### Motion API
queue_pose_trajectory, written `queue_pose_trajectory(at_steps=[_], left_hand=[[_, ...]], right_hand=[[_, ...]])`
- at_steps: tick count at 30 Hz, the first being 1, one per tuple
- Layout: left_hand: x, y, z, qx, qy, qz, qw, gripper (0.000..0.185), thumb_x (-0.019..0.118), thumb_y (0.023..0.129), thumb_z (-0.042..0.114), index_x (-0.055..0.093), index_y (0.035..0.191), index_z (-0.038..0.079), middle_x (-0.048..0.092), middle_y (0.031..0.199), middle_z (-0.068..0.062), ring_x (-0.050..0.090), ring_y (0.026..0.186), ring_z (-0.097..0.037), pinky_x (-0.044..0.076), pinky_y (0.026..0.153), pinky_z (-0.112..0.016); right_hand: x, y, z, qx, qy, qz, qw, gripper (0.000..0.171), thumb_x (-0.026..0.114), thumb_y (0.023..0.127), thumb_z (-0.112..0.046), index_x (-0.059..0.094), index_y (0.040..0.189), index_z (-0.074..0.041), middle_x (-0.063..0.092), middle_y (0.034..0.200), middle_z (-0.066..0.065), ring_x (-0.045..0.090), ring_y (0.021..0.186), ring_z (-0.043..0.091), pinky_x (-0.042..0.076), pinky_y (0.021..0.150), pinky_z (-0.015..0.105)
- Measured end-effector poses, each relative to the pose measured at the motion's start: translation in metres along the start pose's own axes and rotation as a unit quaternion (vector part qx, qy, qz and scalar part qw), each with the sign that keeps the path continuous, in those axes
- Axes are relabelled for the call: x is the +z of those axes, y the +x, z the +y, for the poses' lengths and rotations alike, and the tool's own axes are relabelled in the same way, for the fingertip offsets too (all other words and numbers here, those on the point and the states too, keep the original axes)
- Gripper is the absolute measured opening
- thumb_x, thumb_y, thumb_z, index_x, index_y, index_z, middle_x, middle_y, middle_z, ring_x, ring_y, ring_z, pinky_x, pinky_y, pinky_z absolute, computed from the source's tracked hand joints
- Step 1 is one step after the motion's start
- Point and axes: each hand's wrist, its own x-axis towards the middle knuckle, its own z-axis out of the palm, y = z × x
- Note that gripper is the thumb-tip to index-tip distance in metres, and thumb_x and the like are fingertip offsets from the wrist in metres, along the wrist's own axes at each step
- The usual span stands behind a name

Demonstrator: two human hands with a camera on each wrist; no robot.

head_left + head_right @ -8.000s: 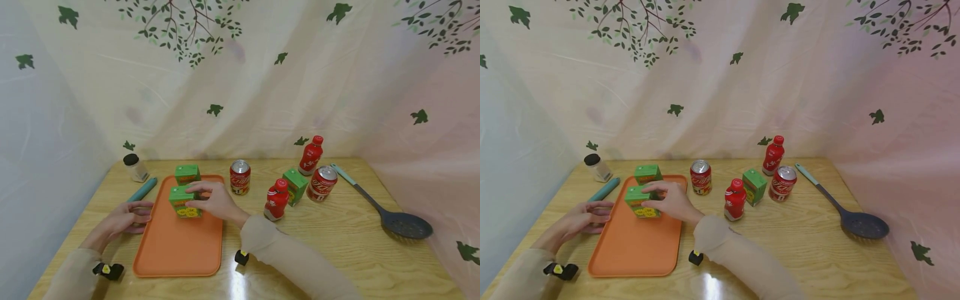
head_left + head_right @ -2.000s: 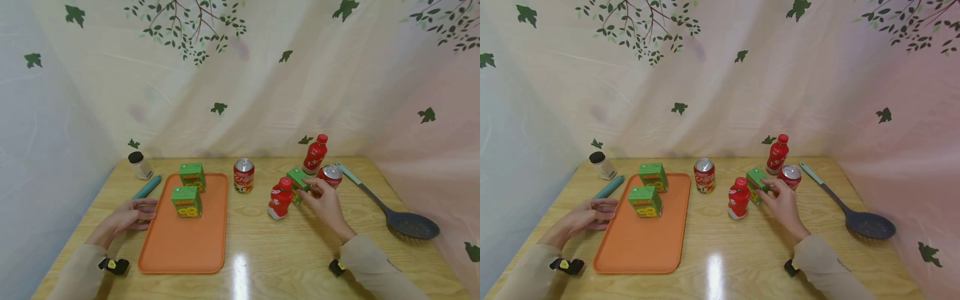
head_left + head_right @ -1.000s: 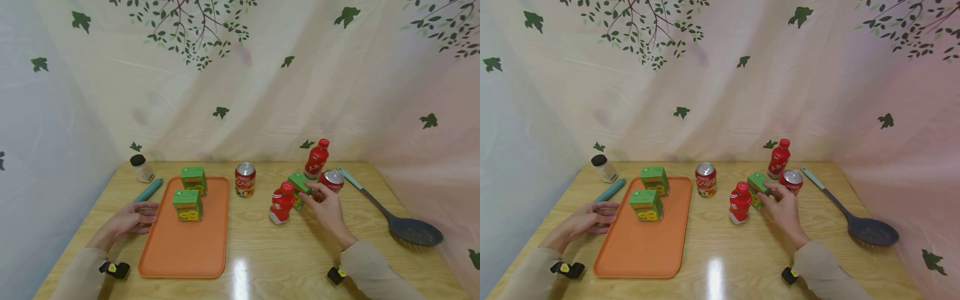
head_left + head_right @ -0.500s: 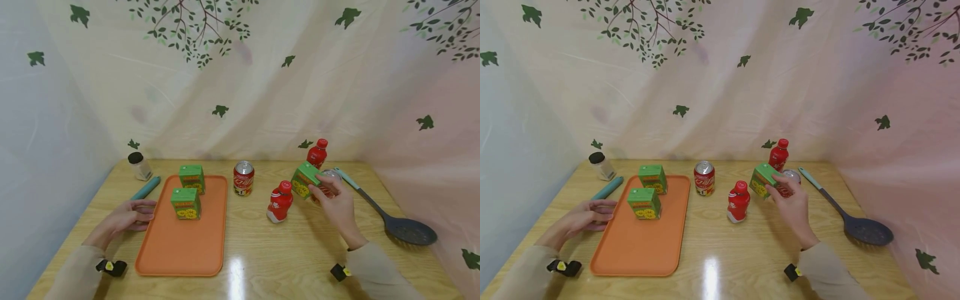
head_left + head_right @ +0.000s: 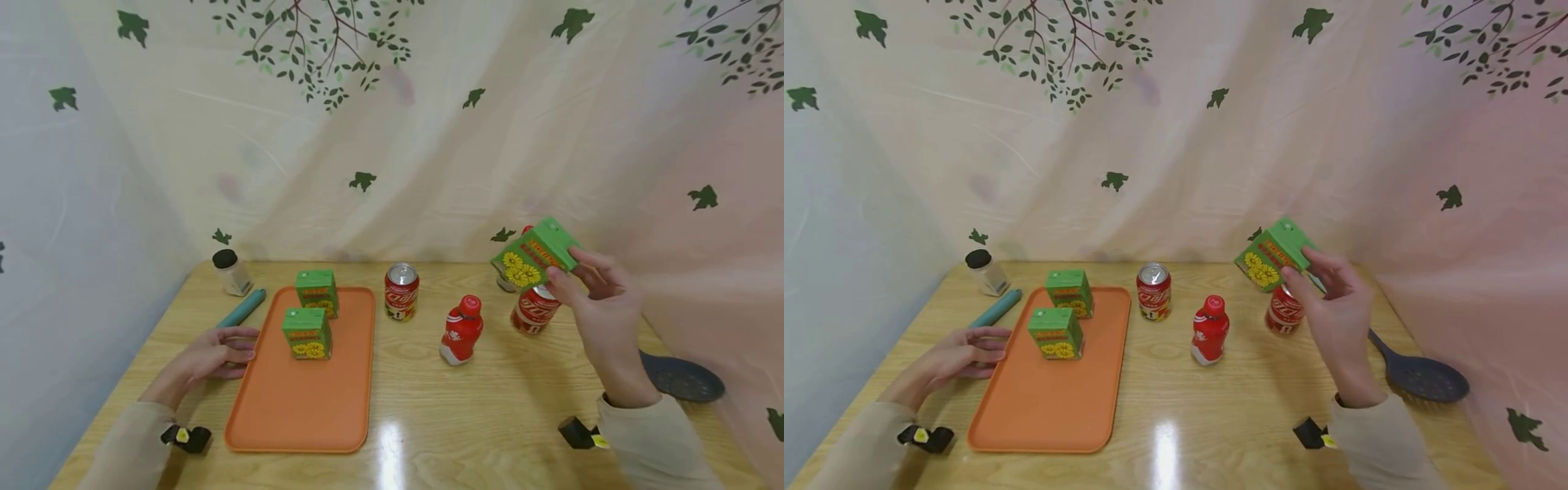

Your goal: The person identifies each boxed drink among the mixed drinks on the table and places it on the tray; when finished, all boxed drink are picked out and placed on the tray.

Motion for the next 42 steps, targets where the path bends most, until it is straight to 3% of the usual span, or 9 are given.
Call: queue_pose_trajectory(at_steps=[10, 16, 23, 26, 29, 33, 37, 42], left_hand=[[0.0, 0.0, 0.003, -0.002, 0.0, 0.007, 1.0, 0.062, 0.066, 0.089, 0.009, 0.035, 0.14, -0.007, 0.061, 0.119, -0.016, 0.066, 0.094, -0.025, 0.056, 0.075, -0.04], [0.0, 0.0, 0.001, -0.003, 0.006, 0.01, 0.9999, 0.062, 0.066, 0.089, 0.009, 0.035, 0.14, -0.007, 0.06, 0.12, -0.017, 0.066, 0.094, -0.025, 0.056, 0.074, -0.041], [0.001, 0.001, 0.001, -0.007, -0.001, 0.007, 1.0, 0.062, 0.066, 0.089, 0.009, 0.035, 0.14, -0.007, 0.061, 0.119, -0.015, 0.066, 0.094, -0.024, 0.056, 0.075, -0.04], [0.002, 0.001, 0.001, -0.006, -0.002, 0.002, 1.0, 0.061, 0.066, 0.089, 0.009, 0.035, 0.14, -0.008, 0.062, 0.118, -0.015, 0.066, 0.094, -0.024, 0.056, 0.075, -0.04], [0.002, 0.0, 0.0, -0.008, -0.004, 0.001, 1.0, 0.061, 0.066, 0.089, 0.008, 0.035, 0.14, -0.008, 0.062, 0.117, -0.014, 0.066, 0.094, -0.023, 0.056, 0.075, -0.04], [0.001, -0.001, -0.001, -0.008, -0.002, 0.0, 1.0, 0.062, 0.066, 0.089, 0.008, 0.035, 0.14, -0.008, 0.062, 0.118, -0.014, 0.066, 0.094, -0.024, 0.056, 0.075, -0.04], [0.001, 0.001, 0.0, -0.01, -0.001, 0.004, 0.9999, 0.062, 0.066, 0.089, 0.008, 0.035, 0.14, -0.007, 0.062, 0.118, -0.014, 0.066, 0.094, -0.023, 0.056, 0.075, -0.04], [0.001, 0.002, 0.0, -0.012, 0.0, 0.009, 0.9999, 0.063, 0.067, 0.088, 0.008, 0.035, 0.14, -0.007, 0.062, 0.118, -0.014, 0.066, 0.094, -0.023, 0.056, 0.075, -0.04]], right_hand=[[0.024, -0.008, -0.035, 0.052, -0.038, -0.085, 0.994, 0.042, 0.065, 0.084, 0.012, 0.056, 0.124, 0.006, 0.054, 0.125, 0.017, 0.061, 0.11, 0.022, 0.055, 0.071, 0.033], [0.041, -0.017, -0.039, 0.071, -0.04, -0.144, 0.986, 0.043, 0.066, 0.082, 0.012, 0.058, 0.124, 0.004, 0.063, 0.116, 0.013, 0.066, 0.094, 0.023, 0.057, 0.067, 0.032], [0.065, -0.032, -0.029, 0.091, -0.047, -0.213, 0.972, 0.039, 0.07, 0.08, 0.009, 0.061, 0.118, 0.003, 0.063, 0.116, 0.015, 0.06, 0.105, 0.029, 0.056, 0.075, 0.036], [0.077, -0.038, -0.022, 0.095, -0.04, -0.234, 0.967, 0.037, 0.071, 0.081, 0.007, 0.062, 0.116, 0.001, 0.062, 0.116, 0.016, 0.06, 0.102, 0.031, 0.056, 0.076, 0.039], [0.091, -0.044, -0.014, 0.093, -0.041, -0.251, 0.963, 0.042, 0.073, 0.08, 0.003, 0.062, 0.12, -0.004, 0.062, 0.117, 0.013, 0.06, 0.102, 0.03, 0.055, 0.078, 0.038], [0.111, -0.054, -0.004, 0.096, -0.025, -0.278, 0.956, 0.055, 0.074, 0.08, 0.001, 0.056, 0.131, -0.011, 0.062, 0.119, 0.01, 0.06, 0.104, 0.029, 0.057, 0.071, 0.036], [0.131, -0.066, 0.005, 0.119, 0.017, -0.302, 0.946, 0.058, 0.074, 0.081, 0.001, 0.055, 0.133, -0.013, 0.062, 0.118, 0.011, 0.06, 0.104, 0.031, 0.057, 0.065, 0.038], [0.155, -0.082, 0.018, 0.166, 0.04, -0.319, 0.932, 0.056, 0.074, 0.081, -0.001, 0.055, 0.132, -0.012, 0.063, 0.118, 0.01, 0.06, 0.107, 0.028, 0.056, 0.072, 0.039]])
